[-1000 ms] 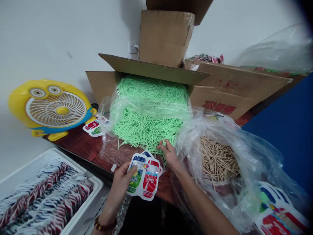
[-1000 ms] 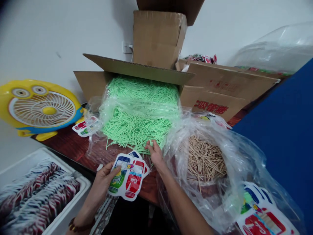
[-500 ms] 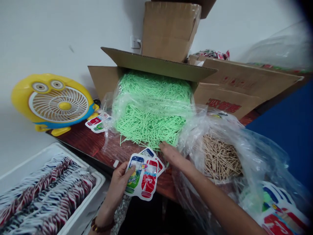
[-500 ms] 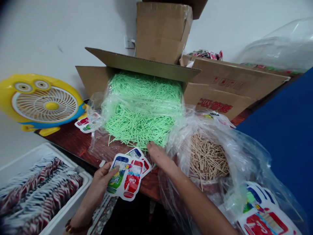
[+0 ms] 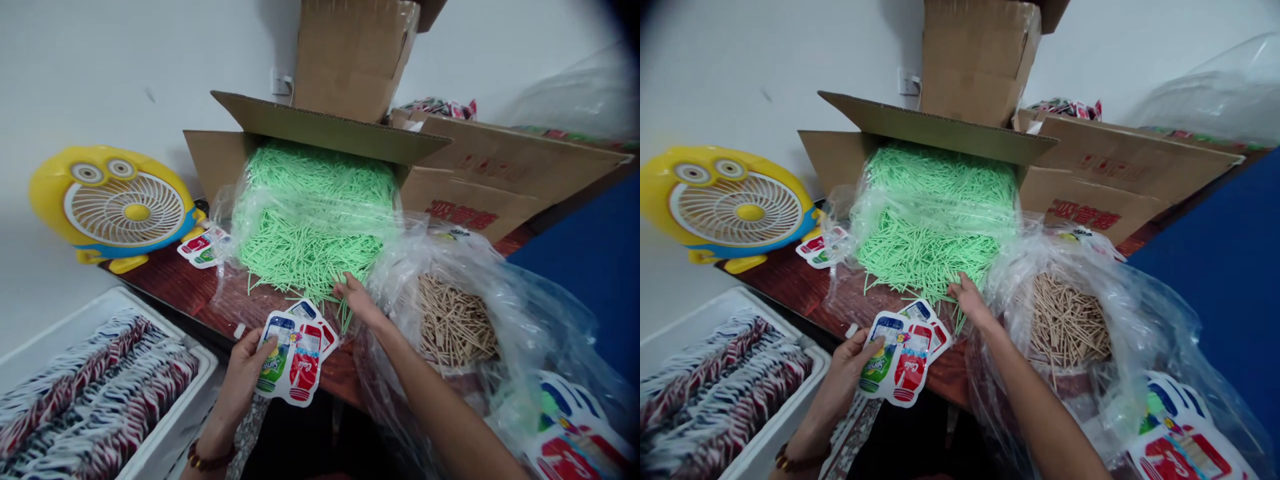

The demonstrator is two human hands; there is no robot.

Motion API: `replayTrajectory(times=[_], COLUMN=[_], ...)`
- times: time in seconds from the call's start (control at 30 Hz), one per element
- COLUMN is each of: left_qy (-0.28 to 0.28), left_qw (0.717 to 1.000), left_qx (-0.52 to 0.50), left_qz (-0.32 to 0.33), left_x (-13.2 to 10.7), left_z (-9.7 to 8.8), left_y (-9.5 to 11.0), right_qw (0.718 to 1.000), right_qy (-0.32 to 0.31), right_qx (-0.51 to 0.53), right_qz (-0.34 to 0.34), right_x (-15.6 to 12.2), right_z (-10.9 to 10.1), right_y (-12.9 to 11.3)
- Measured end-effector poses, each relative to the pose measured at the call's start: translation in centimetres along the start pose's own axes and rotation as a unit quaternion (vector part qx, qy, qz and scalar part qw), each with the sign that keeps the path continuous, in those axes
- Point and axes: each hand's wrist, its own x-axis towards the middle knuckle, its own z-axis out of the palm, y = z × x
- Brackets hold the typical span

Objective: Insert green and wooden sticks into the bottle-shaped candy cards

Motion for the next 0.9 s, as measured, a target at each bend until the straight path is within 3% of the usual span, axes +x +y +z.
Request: replayTrajectory(times=[0.13,0.27,0.63,0.77,0.9], left_qy=[-0.007,-0.012,-0.034,-0.035,-0.033], left_qw=[1.000,1.000,0.999,0.999,0.999], left_qx=[-0.007,-0.012,0.000,0.003,0.004], left_qz=[-0.012,-0.014,0.004,-0.005,-0.002], left_x=[0.1,0.1,-0.2,-0.3,-0.2], left_z=[0.4,0.6,-0.1,0.0,0.2], left_y=[0.1,0.0,-0.4,-0.6,-0.5], right_qw=[0.991,0.981,0.975,0.967,0.973], right_qy=[0.032,0.031,0.024,0.085,0.120], right_qx=[0.130,0.191,0.219,0.241,0.195], right_qz=[-0.001,0.009,0.012,0.015,-0.037], right_x=[-1.3,-3.8,-5.7,-4.6,-4.4], right_z=[0.8,2.3,3.8,3.2,2.3], right_y=[0.0,0.1,0.2,-0.2,-1.4])
